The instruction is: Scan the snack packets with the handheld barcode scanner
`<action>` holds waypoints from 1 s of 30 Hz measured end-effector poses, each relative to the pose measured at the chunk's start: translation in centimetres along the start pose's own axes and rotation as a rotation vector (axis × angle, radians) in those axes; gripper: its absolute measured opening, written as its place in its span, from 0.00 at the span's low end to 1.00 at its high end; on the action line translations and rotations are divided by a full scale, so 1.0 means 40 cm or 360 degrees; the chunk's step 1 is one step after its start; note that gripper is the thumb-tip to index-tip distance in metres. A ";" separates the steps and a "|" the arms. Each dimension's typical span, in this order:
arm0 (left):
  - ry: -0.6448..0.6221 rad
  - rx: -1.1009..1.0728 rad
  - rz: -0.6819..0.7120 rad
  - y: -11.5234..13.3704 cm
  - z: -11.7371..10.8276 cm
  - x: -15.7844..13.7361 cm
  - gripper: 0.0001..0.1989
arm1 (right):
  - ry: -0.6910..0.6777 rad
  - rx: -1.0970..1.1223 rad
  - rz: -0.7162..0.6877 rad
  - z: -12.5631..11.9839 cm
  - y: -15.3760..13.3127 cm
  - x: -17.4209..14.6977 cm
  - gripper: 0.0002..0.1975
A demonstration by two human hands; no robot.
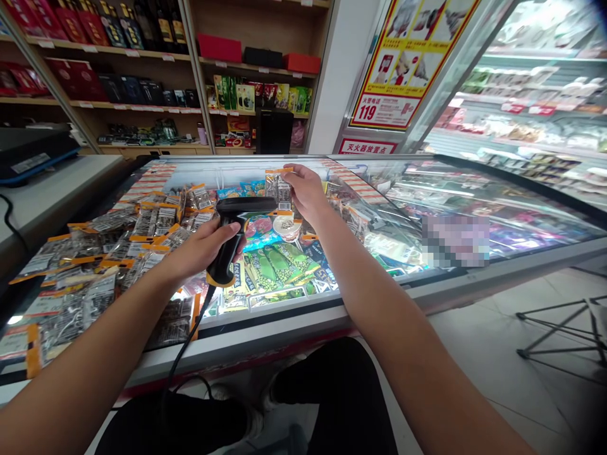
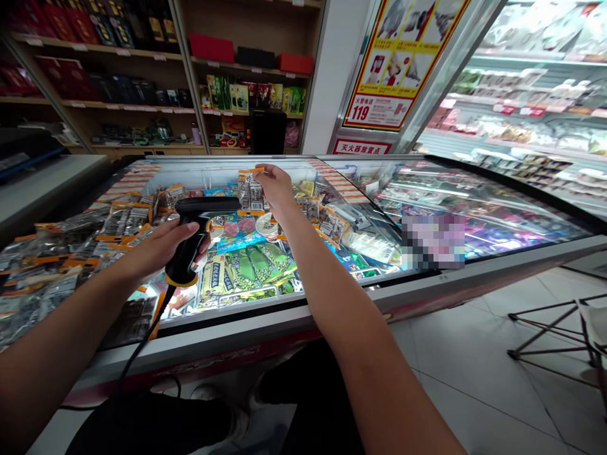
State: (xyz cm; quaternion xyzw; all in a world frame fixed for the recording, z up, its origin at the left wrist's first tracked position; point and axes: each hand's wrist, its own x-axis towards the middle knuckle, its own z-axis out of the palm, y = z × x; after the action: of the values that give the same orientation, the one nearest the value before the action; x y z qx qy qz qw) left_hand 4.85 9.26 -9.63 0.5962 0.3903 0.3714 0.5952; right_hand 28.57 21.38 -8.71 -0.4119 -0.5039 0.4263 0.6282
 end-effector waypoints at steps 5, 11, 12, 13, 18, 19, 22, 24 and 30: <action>0.0212 -0.0044 0.0063 0.016 -0.001 0.002 0.14 | 0.0132 -0.0966 -0.0256 -0.066 -0.012 0.021 0.11; 0.0531 -0.0132 0.0164 0.053 -0.021 0.001 0.14 | 0.0277 -0.1939 -0.0512 -0.077 0.000 0.007 0.25; 0.0571 -0.0138 0.0175 0.058 -0.025 0.002 0.13 | 0.0160 -0.1889 -0.0569 -0.053 0.011 -0.005 0.25; 0.0600 -0.0147 0.0180 0.062 -0.028 0.002 0.13 | -0.0016 -0.1797 -0.0604 -0.025 0.023 -0.020 0.24; 0.0669 -0.0165 0.0180 0.060 -0.031 0.008 0.12 | -0.0752 -0.1603 -0.0294 0.118 0.091 -0.092 0.37; 0.0663 -0.0161 0.0184 0.056 -0.030 0.010 0.12 | -0.0775 -0.1636 -0.0214 0.134 0.099 -0.096 0.40; 0.0615 -0.0132 0.0172 0.046 -0.028 0.016 0.11 | -0.0758 -0.1597 -0.0095 0.154 0.110 -0.090 0.44; 0.0603 -0.0103 0.0139 0.044 -0.025 0.017 0.11 | -0.0726 -0.1437 -0.0031 0.151 0.107 -0.082 0.45; 0.0593 -0.0075 0.0126 0.044 -0.021 0.017 0.10 | -0.0757 -0.0919 0.0091 0.136 0.087 -0.090 0.42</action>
State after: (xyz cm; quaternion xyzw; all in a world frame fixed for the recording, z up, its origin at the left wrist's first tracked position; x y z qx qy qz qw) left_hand 4.42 10.27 -7.86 0.5179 0.4612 0.5075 0.5115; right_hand 22.35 19.46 -12.21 -0.4755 -0.7235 0.3678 0.3394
